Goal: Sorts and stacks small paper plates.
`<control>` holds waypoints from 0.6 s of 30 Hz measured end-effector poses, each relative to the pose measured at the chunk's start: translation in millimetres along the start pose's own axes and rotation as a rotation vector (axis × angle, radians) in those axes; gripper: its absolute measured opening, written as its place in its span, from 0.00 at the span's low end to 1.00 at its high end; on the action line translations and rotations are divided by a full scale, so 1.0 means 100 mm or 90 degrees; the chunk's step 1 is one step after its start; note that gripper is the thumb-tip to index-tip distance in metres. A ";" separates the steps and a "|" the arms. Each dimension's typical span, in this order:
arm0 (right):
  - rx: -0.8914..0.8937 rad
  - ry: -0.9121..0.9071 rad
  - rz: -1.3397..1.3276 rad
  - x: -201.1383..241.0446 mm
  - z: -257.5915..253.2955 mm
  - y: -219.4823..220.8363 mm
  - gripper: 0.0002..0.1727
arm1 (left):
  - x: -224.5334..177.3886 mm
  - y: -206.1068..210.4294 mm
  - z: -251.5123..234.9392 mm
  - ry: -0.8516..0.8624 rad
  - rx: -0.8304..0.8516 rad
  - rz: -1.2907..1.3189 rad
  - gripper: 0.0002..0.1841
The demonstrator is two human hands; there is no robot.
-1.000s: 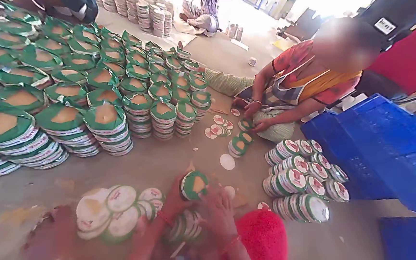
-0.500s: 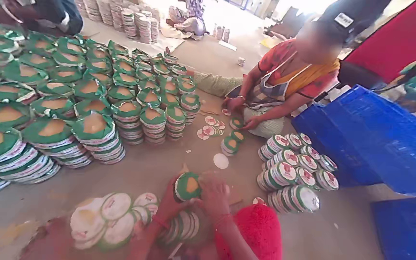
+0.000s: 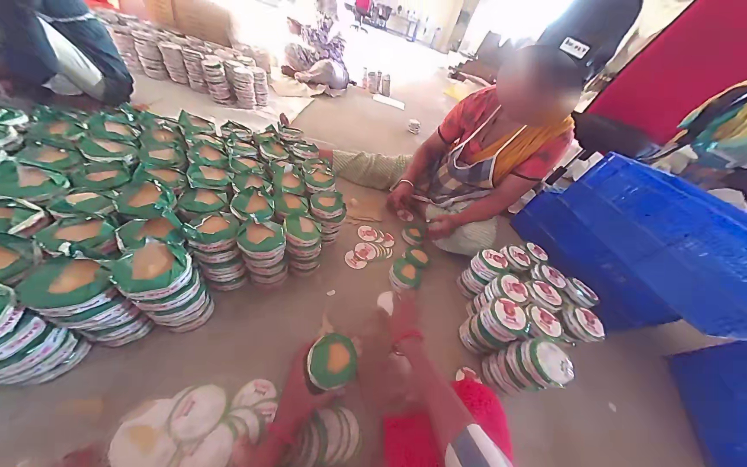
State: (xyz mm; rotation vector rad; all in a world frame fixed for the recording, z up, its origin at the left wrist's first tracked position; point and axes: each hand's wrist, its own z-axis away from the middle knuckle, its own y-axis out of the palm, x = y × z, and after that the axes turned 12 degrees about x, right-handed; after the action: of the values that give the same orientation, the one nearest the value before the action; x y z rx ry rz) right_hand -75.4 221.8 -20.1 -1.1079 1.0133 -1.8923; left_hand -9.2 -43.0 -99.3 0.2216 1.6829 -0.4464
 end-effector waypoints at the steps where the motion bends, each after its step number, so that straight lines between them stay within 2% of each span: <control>1: 0.010 0.037 0.043 -0.13 -0.12 0.05 0.44 | -0.01 -0.01 0.00 -0.009 0.003 0.001 0.66; 4: 0.048 0.067 0.133 -0.34 -0.30 0.27 0.39 | 0.02 -0.01 -0.02 0.001 0.005 0.010 0.67; 8: 0.012 -0.022 0.146 -0.34 -0.26 0.47 0.23 | 0.04 -0.01 -0.01 0.027 0.004 -0.002 0.65; 11: -0.023 -0.035 0.117 -0.30 -0.23 0.43 0.18 | 0.00 -0.01 0.00 0.021 0.010 -0.001 0.65; 13: -0.034 0.003 0.046 -0.29 -0.26 0.32 0.23 | 0.00 -0.02 0.00 0.032 0.005 0.002 0.64; 16: -0.020 0.103 0.054 -0.37 -0.35 0.29 0.44 | -0.01 -0.01 0.01 0.012 0.012 -0.002 0.66; 18: 0.016 0.126 0.101 -0.38 -0.37 0.32 0.47 | -0.02 -0.01 0.01 -0.007 0.018 0.002 0.66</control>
State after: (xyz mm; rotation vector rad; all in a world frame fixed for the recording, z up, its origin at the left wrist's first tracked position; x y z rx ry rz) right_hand -88.7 250.8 -73.5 -0.8120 1.1484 -1.9063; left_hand -8.1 -44.3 -97.2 0.2418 1.6662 -0.4690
